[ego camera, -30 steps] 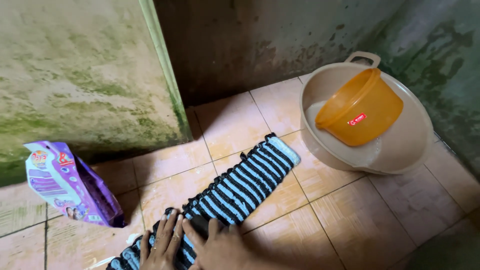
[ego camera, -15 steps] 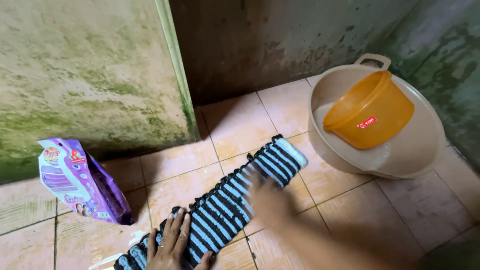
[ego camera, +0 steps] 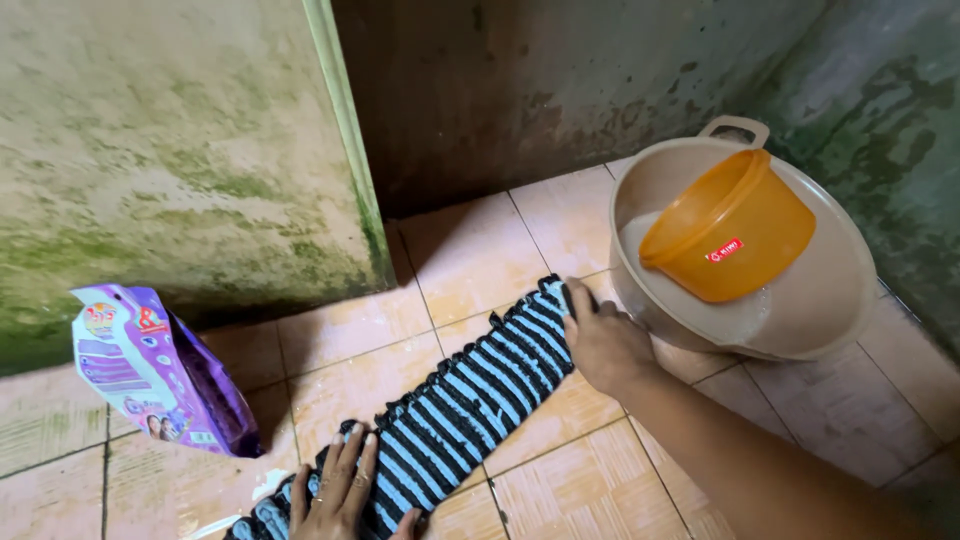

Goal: Hand-washing a striped rug on a tiled floor using water and detergent.

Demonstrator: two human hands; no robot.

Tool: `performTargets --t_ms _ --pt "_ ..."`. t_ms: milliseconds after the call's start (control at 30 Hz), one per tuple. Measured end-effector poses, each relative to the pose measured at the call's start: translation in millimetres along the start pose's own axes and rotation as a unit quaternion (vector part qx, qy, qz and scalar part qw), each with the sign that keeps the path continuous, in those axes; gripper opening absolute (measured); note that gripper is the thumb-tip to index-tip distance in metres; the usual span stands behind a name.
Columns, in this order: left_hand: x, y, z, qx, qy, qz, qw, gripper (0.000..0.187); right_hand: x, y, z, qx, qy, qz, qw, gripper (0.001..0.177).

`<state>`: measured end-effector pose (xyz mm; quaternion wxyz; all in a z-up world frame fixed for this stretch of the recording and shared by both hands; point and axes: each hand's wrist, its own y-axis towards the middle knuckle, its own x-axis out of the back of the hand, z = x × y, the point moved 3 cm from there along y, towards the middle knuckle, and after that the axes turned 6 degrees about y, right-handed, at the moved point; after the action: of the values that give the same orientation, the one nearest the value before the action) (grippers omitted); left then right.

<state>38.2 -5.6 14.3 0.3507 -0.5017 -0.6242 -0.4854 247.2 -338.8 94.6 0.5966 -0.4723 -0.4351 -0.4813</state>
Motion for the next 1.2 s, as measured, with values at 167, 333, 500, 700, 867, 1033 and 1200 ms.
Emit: performTargets --t_ms 167,333,500,700,867,1033,1200 --pt "9 3 -2 -0.005 0.007 0.011 1.0 0.115 4 -35 -17 -0.112 0.017 0.014 0.993 0.058" --pt "17 6 -9 0.0 0.015 0.045 0.999 0.114 -18 -56 -52 -0.121 -0.031 0.026 0.992 0.061" --pt "18 5 -11 -0.008 0.016 0.026 0.999 0.111 17 -70 -23 -0.069 -0.191 0.071 0.977 0.066" --pt "30 2 -22 -0.028 0.021 -0.048 0.998 0.102 6 -47 -9 0.157 -0.199 -0.016 0.967 0.067" --pt "35 -2 -25 -0.071 -0.001 -0.059 0.996 0.098 -9 -33 5 0.213 -0.297 -0.071 0.928 0.058" --pt "26 -14 -18 -0.067 -0.006 -0.036 0.997 0.094 -16 -27 4 0.262 -0.345 -0.065 0.899 0.049" --pt "-5 -60 17 0.06 0.104 -0.133 0.984 0.104 -2 -28 4 0.274 -0.315 -0.099 0.903 0.034"
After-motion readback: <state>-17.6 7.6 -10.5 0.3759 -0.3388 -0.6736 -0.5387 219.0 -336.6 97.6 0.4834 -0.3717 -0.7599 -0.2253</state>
